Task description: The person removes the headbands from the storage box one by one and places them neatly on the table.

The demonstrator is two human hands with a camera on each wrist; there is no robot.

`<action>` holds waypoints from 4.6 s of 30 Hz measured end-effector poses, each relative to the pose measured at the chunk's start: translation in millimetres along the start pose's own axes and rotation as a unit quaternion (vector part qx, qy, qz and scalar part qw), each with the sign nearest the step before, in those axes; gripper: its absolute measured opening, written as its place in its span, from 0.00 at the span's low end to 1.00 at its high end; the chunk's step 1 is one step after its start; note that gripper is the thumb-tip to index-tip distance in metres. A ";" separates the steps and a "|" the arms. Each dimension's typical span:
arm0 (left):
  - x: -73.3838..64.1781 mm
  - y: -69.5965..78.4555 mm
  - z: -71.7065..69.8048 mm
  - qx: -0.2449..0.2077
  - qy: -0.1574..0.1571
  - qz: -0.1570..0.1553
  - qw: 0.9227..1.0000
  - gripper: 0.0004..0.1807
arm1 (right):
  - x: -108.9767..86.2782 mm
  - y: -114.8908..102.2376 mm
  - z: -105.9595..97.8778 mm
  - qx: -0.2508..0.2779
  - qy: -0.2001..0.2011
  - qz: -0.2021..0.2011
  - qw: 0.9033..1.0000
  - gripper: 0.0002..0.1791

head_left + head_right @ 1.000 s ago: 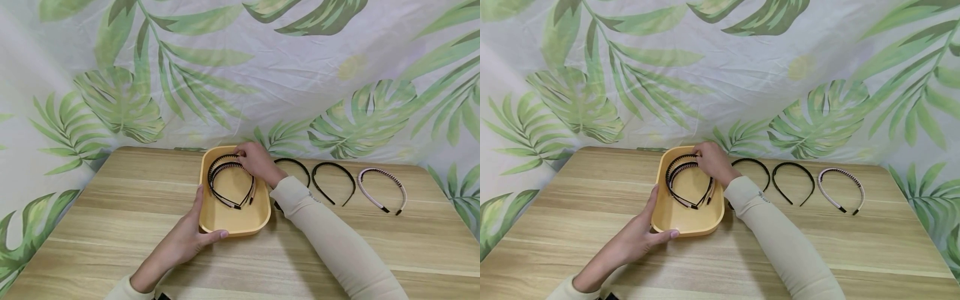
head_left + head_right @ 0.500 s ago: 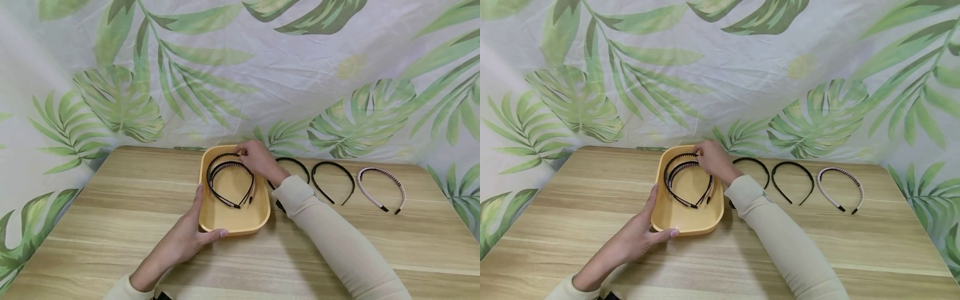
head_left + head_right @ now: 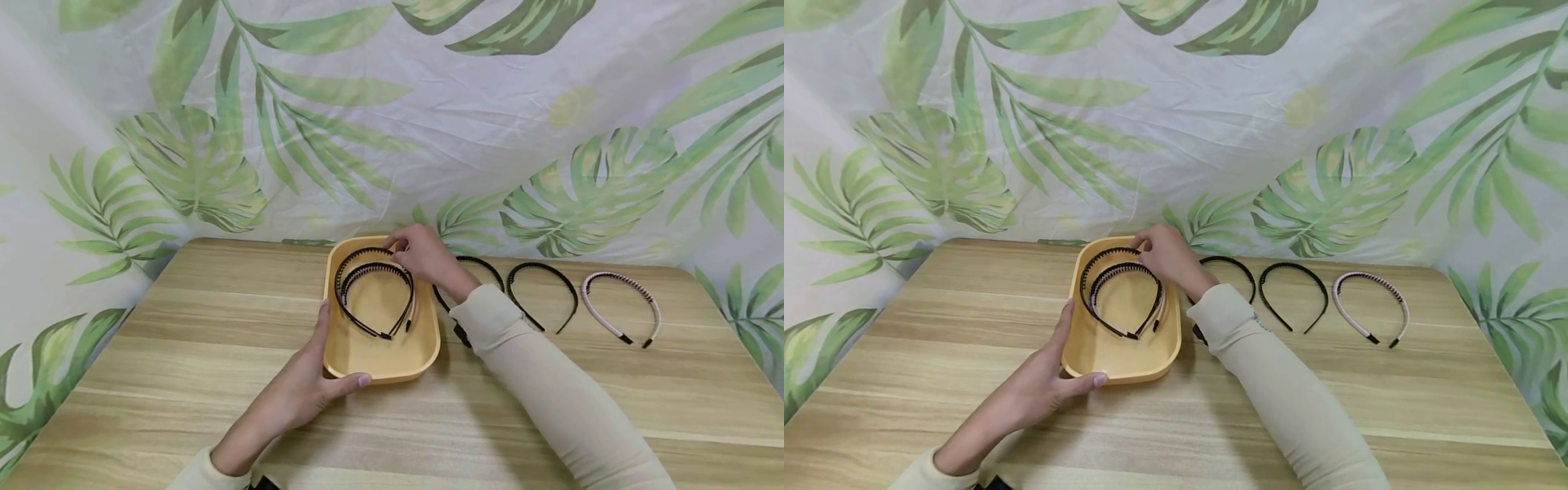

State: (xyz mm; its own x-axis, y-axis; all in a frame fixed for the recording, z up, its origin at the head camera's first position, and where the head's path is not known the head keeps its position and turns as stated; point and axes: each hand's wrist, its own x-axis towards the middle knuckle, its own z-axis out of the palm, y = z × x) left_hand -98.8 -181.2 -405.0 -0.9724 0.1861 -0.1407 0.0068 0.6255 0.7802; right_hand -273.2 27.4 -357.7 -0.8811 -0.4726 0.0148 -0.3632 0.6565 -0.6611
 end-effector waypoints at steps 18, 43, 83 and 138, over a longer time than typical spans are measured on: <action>0.3 0.4 -0.6 0.004 -0.005 -0.010 1.000 0.72 | -9.1 1.9 -13.5 0.087 -0.019 0.024 0.996 0.15; -0.7 -1.9 1.2 -0.009 0.004 0.007 1.000 0.72 | -52.1 30.7 -48.5 0.108 0.010 0.064 0.992 0.16; -0.7 -2.5 3.0 -0.014 0.004 0.001 1.000 0.72 | -138.5 89.6 -80.0 0.081 0.016 0.107 0.991 0.17; -2.3 0.4 0.8 -0.010 -0.001 -0.013 1.000 0.73 | -155.1 102.3 -31.4 0.080 -0.065 0.105 0.989 0.11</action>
State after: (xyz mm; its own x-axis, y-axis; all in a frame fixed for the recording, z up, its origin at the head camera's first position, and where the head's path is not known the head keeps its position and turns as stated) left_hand -96.4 -180.7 -404.9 -0.9717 0.1714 -0.1624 -0.0231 0.6154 0.7878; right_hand -183.2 186.3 -404.0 -0.8819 -0.4144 -0.2248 -0.1148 0.6512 -0.7501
